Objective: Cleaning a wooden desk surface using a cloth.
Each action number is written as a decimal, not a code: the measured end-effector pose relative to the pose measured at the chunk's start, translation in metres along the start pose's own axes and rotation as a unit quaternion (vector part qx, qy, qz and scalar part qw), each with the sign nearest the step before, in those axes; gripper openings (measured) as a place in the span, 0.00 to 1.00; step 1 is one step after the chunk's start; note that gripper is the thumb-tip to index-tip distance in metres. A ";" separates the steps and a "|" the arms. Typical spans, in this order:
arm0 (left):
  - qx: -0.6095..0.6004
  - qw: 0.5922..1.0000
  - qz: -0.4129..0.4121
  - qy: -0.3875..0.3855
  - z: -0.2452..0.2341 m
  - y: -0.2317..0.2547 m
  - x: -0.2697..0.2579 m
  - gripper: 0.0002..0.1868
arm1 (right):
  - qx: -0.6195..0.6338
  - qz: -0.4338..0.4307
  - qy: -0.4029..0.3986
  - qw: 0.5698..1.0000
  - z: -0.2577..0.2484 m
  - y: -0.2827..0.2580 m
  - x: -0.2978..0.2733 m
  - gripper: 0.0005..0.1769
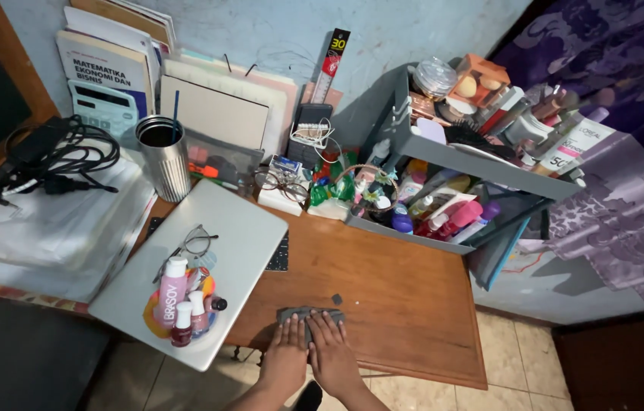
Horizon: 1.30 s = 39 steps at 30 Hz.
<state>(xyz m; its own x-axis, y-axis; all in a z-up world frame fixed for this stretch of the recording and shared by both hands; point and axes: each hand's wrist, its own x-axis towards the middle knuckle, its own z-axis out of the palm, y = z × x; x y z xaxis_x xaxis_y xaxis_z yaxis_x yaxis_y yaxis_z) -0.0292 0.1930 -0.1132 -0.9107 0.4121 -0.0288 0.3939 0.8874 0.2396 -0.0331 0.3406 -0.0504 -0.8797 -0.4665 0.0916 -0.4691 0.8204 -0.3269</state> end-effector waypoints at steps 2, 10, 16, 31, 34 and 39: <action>-0.012 1.000 -0.009 0.011 0.000 0.000 0.006 0.34 | 0.003 0.004 -0.006 1.000 -0.003 0.001 0.006 0.30; -0.037 0.997 -0.040 0.048 -0.005 -0.011 0.053 0.33 | -0.009 0.010 0.005 1.000 0.003 0.029 0.047 0.30; -0.051 0.996 -0.051 0.058 -0.009 -0.024 0.099 0.33 | -0.007 0.022 0.009 1.000 -0.001 0.051 0.086 0.29; 0.012 0.995 -0.087 0.045 -0.018 -0.056 0.233 0.37 | -0.026 0.018 0.072 0.997 0.011 0.135 0.191 0.29; 0.000 0.996 -0.081 0.026 -0.020 -0.061 0.247 0.36 | -0.031 0.035 0.068 0.997 0.010 0.141 0.202 0.28; -0.024 0.996 -0.080 0.024 -0.024 -0.066 0.255 0.34 | -0.029 0.072 0.054 0.996 0.009 0.138 0.208 0.29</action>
<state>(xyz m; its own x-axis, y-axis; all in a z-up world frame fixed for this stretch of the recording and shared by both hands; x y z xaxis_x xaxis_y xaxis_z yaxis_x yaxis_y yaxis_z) -0.2900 0.2348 -0.1133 -0.9665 0.2553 -0.0247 0.2382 0.9293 0.2824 -0.2800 0.3542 -0.0849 -0.9396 -0.3074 0.1502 -0.3391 0.8951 -0.2894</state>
